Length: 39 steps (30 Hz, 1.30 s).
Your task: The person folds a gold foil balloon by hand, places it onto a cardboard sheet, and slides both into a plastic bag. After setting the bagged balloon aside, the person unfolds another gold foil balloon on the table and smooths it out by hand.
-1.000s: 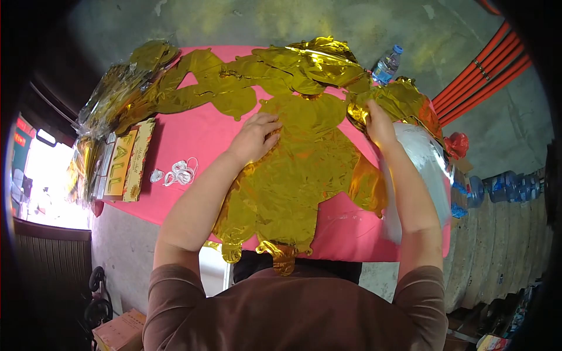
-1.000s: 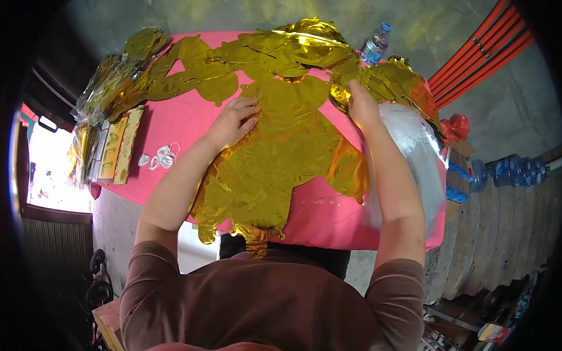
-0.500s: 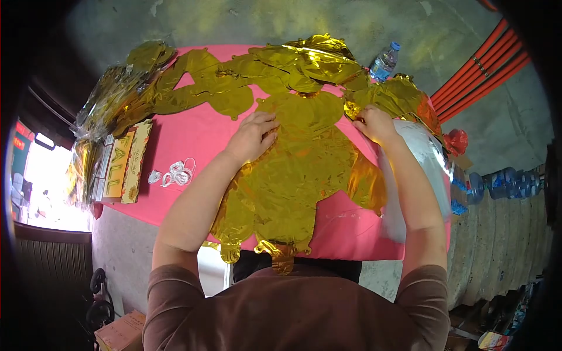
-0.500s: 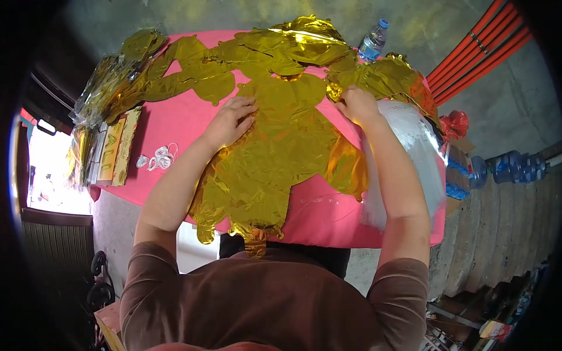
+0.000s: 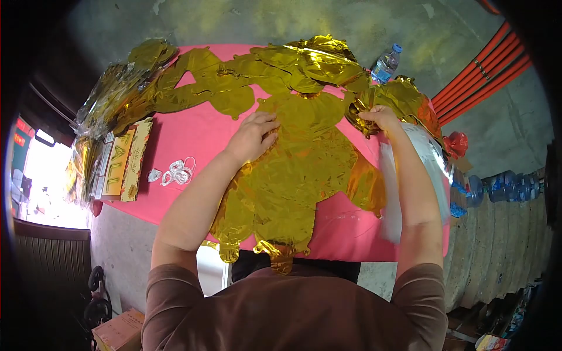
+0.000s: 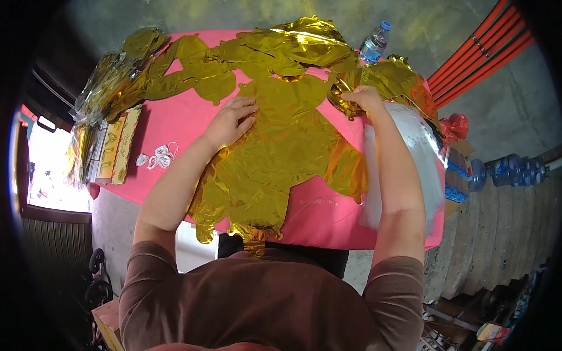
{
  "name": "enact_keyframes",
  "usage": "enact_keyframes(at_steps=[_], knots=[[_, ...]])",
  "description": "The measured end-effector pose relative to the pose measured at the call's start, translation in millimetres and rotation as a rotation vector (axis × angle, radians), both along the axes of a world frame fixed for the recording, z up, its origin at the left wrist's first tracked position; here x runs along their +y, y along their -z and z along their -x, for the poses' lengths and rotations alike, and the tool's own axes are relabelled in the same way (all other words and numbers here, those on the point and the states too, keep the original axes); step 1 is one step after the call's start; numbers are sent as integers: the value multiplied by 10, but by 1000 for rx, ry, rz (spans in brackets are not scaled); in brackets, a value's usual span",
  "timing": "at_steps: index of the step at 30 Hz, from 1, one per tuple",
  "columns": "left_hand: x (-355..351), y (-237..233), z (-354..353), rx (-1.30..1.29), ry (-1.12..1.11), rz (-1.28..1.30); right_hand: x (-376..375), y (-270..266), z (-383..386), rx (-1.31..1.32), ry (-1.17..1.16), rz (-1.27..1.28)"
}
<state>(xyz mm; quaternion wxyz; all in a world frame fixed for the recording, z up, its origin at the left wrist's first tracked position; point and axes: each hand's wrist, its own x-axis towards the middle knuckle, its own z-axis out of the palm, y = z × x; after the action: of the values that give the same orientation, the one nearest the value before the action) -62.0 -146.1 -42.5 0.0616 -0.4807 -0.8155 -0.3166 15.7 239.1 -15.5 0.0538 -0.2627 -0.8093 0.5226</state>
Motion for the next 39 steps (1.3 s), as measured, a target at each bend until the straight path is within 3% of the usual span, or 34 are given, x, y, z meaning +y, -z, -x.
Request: enact_keyframes(at_steps=[3,6,8,10,12,14,16,17,19,20,23,26,27,28,29,31,32,33,34,35,36,38,39], knots=[[-1,-5,-1,-5,2,4,68,55,47,52,31,143],[-13,-14,-7,-2,5,4,12,50,23,56,48,-85],[-4,-13,-9,6,5,7,-144,109,-17,284,-114,-965],[-2,-6,-2,-1,6,7,-513,-62,-83,205,-125,-1015],[-6,-27,-11,4,4,12,-608,-44,-66,133,-211,-1230],[-6,-34,-29,11,7,17,-569,-17,44,14,-219,-1270],[-5,-51,-29,-3,-2,26,-482,-21,111,-94,-97,-1224],[0,-43,-18,0,-2,22,-4,291,261,-92,-95,-1229],[-3,-4,-3,2,-3,15,889,894,594,-29,-119,-836],[-5,-15,0,7,0,10,275,210,351,15,311,29],[-2,-28,-24,3,16,3,309,193,396,-80,348,167],[-3,-23,-17,-3,17,-2,54,-44,317,-93,230,-54],[-8,-27,-21,-3,17,6,214,-72,357,-157,142,-292],[-3,-30,-14,-7,15,12,931,211,424,-156,155,-291],[-1,-39,-12,-12,25,11,1707,436,607,30,-144,-910],[-5,-63,-31,0,5,28,1265,-729,142,-205,23,-1067],[3,-60,-33,-2,7,20,1680,-952,31,-178,139,-1115],[0,-62,-33,-15,6,23,1577,-1467,-233,-332,235,-1346],[-5,-62,-32,-29,3,27,1885,-1822,-331,-374,421,-1166],[-6,-63,-33,-31,-1,26,2329,-2118,-552,-598,17,-2051],[-7,-63,-37,-30,-1,29,2526,-2477,-698,-448,271,-1970],[-5,-63,-32,-29,3,32,2408,-3190,-963,326,726,-1465],[-7,-51,-28,-29,3,34,2401,-3451,-1027,641,710,-1491]])
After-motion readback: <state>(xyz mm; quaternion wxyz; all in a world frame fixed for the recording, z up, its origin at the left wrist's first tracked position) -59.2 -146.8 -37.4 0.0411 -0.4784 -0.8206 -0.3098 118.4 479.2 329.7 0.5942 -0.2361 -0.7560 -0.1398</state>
